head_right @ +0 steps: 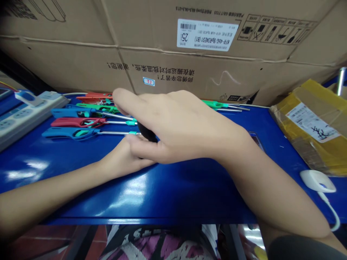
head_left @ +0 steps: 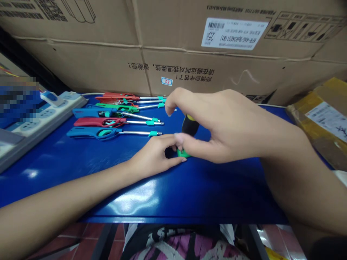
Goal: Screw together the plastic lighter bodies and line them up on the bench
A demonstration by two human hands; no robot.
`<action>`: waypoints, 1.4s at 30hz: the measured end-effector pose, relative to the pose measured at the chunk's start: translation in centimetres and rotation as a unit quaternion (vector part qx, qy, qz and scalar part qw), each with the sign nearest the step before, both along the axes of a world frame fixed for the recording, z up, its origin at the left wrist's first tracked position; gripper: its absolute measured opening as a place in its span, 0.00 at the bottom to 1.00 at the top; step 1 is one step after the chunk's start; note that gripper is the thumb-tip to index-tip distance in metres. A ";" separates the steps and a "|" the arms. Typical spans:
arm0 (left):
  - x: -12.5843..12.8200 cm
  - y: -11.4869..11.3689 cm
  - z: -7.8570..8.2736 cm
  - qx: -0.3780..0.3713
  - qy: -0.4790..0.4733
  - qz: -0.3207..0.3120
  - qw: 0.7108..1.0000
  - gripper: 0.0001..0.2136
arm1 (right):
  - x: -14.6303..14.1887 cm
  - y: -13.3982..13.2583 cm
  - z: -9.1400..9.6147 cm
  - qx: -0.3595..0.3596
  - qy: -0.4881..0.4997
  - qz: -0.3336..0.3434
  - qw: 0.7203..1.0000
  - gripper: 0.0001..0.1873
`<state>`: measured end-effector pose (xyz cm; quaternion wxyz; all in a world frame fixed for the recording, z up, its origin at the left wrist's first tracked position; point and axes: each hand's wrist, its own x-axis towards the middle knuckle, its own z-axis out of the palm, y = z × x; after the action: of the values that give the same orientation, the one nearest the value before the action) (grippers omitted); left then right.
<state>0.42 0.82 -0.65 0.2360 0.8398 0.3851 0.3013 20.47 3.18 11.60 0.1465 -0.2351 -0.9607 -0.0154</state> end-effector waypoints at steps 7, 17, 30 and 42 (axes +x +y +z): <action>-0.1 0.0 0.1 -0.001 0.004 -0.007 1.000 0.08 | -0.2 0.1 0.0 -0.017 0.004 0.012 1.000 0.15; -0.1 0.0 0.0 -0.002 0.007 -0.008 1.000 0.08 | -0.1 0.3 -0.2 -0.045 0.004 0.001 0.999 0.18; -0.2 0.1 -0.3 0.016 0.003 -0.009 1.000 0.09 | 0.0 0.7 -0.4 -0.063 0.018 0.021 0.998 0.14; -0.2 -0.1 -0.1 -0.029 -0.013 -0.024 0.999 0.08 | 0.7 2.0 -4.6 -0.440 0.484 -0.092 0.751 0.04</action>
<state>0.20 0.70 -0.76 0.2726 0.8374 0.3704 0.2953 21.12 5.13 6.97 0.4702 -0.3371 -0.6353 0.5115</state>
